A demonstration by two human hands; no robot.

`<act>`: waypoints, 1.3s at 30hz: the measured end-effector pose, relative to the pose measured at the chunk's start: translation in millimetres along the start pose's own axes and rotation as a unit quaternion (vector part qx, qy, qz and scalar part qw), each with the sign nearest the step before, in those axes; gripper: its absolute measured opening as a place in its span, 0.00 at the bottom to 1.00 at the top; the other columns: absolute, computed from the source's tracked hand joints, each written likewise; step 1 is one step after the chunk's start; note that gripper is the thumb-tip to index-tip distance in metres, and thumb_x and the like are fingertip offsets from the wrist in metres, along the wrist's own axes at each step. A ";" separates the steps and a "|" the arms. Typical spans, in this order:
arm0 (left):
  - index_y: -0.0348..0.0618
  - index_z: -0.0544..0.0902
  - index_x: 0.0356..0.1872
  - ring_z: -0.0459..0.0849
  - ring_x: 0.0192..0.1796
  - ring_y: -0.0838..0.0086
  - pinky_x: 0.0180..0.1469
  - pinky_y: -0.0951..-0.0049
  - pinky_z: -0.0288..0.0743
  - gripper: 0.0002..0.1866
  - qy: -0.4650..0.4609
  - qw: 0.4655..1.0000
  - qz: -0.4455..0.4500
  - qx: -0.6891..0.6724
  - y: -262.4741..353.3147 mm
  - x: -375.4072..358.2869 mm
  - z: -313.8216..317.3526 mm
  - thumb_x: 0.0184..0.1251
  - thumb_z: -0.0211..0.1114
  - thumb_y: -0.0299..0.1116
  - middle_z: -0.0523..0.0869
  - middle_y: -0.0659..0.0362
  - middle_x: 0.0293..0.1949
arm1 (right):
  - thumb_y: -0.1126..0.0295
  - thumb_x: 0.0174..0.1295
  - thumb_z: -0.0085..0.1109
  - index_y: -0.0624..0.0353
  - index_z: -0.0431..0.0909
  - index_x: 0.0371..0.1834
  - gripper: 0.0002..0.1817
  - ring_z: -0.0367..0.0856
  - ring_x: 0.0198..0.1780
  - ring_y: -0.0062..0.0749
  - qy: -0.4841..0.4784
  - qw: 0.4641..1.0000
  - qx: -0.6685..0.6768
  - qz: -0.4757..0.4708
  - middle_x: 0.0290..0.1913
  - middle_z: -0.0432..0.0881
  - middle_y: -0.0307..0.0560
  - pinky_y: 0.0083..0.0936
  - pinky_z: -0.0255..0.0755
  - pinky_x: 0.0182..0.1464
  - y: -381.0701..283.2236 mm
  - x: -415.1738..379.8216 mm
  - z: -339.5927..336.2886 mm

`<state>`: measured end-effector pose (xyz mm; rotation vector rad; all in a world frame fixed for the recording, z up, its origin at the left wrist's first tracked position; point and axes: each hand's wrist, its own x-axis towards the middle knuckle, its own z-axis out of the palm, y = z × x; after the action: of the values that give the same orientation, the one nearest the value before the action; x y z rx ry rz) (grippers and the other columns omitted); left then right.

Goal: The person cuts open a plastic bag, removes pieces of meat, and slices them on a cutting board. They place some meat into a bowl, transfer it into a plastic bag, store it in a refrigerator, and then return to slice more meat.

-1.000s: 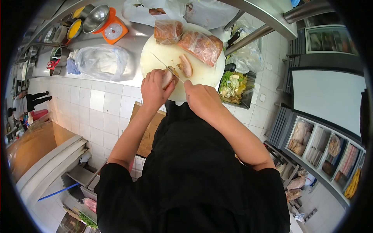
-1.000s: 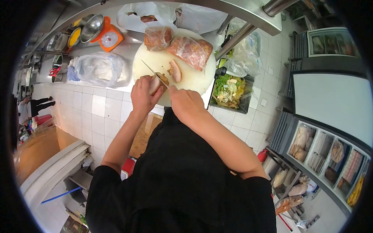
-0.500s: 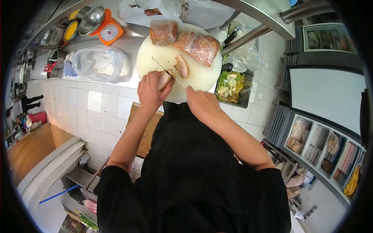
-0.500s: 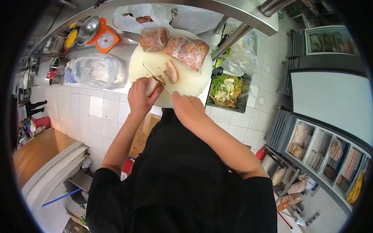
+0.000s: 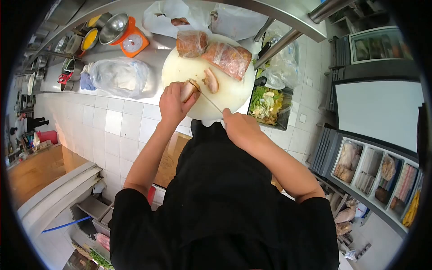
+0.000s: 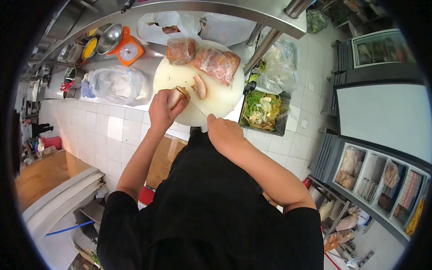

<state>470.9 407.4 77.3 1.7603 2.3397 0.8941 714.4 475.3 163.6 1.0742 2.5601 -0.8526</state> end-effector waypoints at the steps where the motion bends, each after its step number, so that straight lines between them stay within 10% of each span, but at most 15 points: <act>1: 0.39 0.80 0.52 0.86 0.49 0.49 0.50 0.54 0.81 0.25 0.004 1.000 0.003 0.001 -0.8 0.8 0.3 0.61 0.81 0.42 0.87 0.48 0.47 | 0.74 0.73 0.48 0.64 0.75 0.48 0.08 0.93 0.40 0.60 -0.022 1.000 -0.001 -0.001 0.34 0.89 0.66 0.55 0.84 0.42 1.7 -1.9 -4.4; 25: 0.38 0.85 0.53 0.92 0.47 0.52 0.52 0.59 0.84 0.26 -0.036 0.995 -0.087 -0.038 -9.5 12.6 -9.2 0.62 0.81 0.45 0.92 0.46 0.44 | 0.70 0.74 0.52 0.61 0.73 0.51 0.08 0.91 0.40 0.63 0.006 1.000 0.028 0.011 0.34 0.89 0.65 0.57 0.83 0.44 18.5 15.4 26.0; 30: 0.36 0.85 0.55 0.93 0.46 0.59 0.51 0.64 0.84 0.26 -0.076 0.948 -0.179 -0.251 -34.0 25.4 -9.4 0.62 0.81 0.44 0.93 0.46 0.43 | 0.64 0.79 0.56 0.59 0.73 0.51 0.10 0.89 0.36 0.64 0.044 0.995 0.089 -0.019 0.30 0.87 0.62 0.59 0.81 0.40 46.9 25.2 43.8; 36: 0.38 0.85 0.54 0.92 0.48 0.56 0.52 0.62 0.84 0.27 -0.094 0.968 -0.164 -0.166 -20.7 20.4 -17.4 0.61 0.80 0.46 0.92 0.47 0.47 | 0.62 0.80 0.56 0.57 0.75 0.46 0.09 0.86 0.32 0.66 -0.092 0.937 0.322 0.097 0.27 0.84 0.62 0.56 0.78 0.37 40.3 5.7 21.9; 39: 0.39 0.84 0.53 0.90 0.49 0.54 0.53 0.60 0.83 0.27 -0.081 0.987 -0.107 -0.086 -13.5 11.7 -16.4 0.60 0.80 0.46 0.91 0.48 0.46 | 0.64 0.79 0.57 0.56 0.75 0.44 0.08 0.85 0.32 0.66 0.037 0.963 0.266 -0.012 0.26 0.83 0.61 0.56 0.77 0.36 58.9 2.2 64.2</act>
<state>449.0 409.1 87.4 1.4280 2.2216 0.8544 754.4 471.3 86.2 1.2254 2.4632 -1.5946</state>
